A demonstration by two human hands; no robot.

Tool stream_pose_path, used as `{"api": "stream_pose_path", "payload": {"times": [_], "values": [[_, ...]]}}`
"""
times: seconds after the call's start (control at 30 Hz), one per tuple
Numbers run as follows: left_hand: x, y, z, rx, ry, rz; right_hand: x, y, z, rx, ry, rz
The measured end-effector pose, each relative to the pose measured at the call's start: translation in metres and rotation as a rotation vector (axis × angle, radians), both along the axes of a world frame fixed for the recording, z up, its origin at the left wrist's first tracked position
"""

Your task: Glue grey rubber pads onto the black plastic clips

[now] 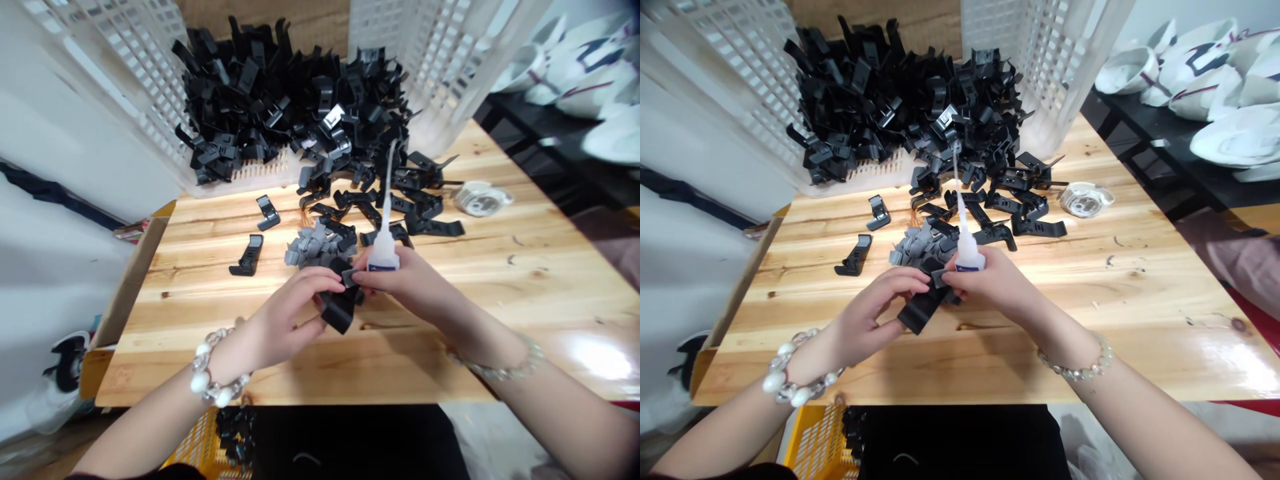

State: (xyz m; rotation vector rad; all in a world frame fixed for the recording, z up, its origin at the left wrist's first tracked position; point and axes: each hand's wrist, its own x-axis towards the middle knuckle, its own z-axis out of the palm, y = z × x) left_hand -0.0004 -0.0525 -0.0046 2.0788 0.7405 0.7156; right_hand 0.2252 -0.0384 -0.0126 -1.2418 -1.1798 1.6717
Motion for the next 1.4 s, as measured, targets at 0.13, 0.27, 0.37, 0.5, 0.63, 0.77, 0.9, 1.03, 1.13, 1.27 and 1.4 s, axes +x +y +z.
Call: {"api": "stream_pose_path", "payload": {"times": [0.13,0.27,0.37,0.5,0.63,0.77,0.9,1.03,1.13,1.27,1.4], "values": [[0.003,0.002,0.002,0.234,-0.026,0.11,-0.004,-0.002,-0.003,-0.085,0.066,0.066],[0.004,0.0,0.003,0.0,-0.15,0.285,-0.003,-0.003,-0.001,-0.102,0.188,-0.012],[0.007,-0.002,-0.001,-0.566,-0.315,0.314,-0.003,-0.004,0.002,-0.124,0.224,-0.012],[0.014,-0.005,-0.006,-0.956,-0.399,0.269,-0.007,-0.006,0.001,-0.126,0.228,0.003],[0.019,-0.008,-0.008,-0.952,-0.388,0.265,-0.01,-0.009,-0.004,-0.125,0.213,0.03],[0.021,-0.011,-0.009,-0.955,-0.391,0.262,-0.011,-0.011,-0.006,-0.091,0.187,0.033],[0.021,-0.01,-0.01,-1.005,-0.45,0.2,-0.011,-0.013,-0.004,-0.079,0.157,0.012],[0.021,-0.011,-0.011,-1.034,-0.457,0.166,-0.012,-0.014,-0.003,-0.068,0.153,0.023],[0.022,-0.012,-0.011,-1.019,-0.447,0.19,-0.015,-0.016,-0.005,-0.078,0.15,0.093],[0.024,-0.014,-0.011,-0.95,-0.409,0.215,-0.016,-0.018,-0.007,-0.028,0.151,0.151],[0.023,-0.017,-0.011,-0.85,-0.371,0.232,-0.016,-0.017,-0.007,0.05,0.062,0.131]]}}
